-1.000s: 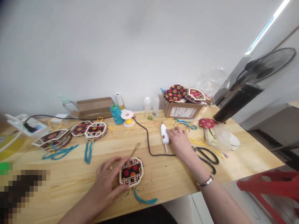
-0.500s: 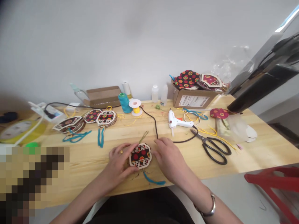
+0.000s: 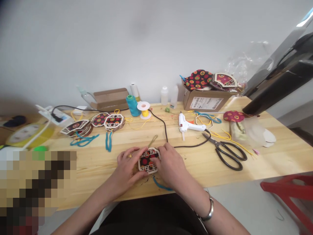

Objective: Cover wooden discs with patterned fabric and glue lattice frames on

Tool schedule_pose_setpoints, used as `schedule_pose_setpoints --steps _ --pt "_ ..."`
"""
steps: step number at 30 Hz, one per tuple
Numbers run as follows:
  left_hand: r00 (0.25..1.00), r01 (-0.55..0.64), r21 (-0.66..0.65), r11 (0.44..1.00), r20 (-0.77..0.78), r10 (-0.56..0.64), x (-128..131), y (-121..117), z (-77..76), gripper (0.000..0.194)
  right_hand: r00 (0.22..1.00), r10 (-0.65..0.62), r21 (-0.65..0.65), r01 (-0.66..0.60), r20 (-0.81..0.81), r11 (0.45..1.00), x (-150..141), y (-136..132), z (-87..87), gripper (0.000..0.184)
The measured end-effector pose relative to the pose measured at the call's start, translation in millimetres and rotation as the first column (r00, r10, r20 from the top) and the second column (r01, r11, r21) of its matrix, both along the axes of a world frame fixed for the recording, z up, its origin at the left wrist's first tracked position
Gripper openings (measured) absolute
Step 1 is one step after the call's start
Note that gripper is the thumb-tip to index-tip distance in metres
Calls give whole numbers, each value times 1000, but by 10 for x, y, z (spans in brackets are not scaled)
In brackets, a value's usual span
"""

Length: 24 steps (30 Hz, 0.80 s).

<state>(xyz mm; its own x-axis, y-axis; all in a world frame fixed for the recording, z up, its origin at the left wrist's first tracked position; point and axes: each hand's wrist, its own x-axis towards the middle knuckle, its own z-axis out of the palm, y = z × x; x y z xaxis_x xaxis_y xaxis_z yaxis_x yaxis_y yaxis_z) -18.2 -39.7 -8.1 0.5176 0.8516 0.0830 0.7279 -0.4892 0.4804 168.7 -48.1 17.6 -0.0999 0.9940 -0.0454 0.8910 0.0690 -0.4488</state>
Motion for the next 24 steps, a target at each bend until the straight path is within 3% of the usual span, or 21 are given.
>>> schedule_pose_setpoints --steps 5,17,24 --pt "1000 -13 11 1000 -17 13 1 7 -14 66 994 -29 -97 39 101 995 -56 78 113 21" --pt "1000 15 -21 1000 -13 -15 3 30 -13 68 981 -2 -136 30 196 990 -120 136 201 23" --pt "1000 -7 -20 1000 -18 7 14 19 -17 68 986 -1 -175 30 165 984 -95 222 212 27"
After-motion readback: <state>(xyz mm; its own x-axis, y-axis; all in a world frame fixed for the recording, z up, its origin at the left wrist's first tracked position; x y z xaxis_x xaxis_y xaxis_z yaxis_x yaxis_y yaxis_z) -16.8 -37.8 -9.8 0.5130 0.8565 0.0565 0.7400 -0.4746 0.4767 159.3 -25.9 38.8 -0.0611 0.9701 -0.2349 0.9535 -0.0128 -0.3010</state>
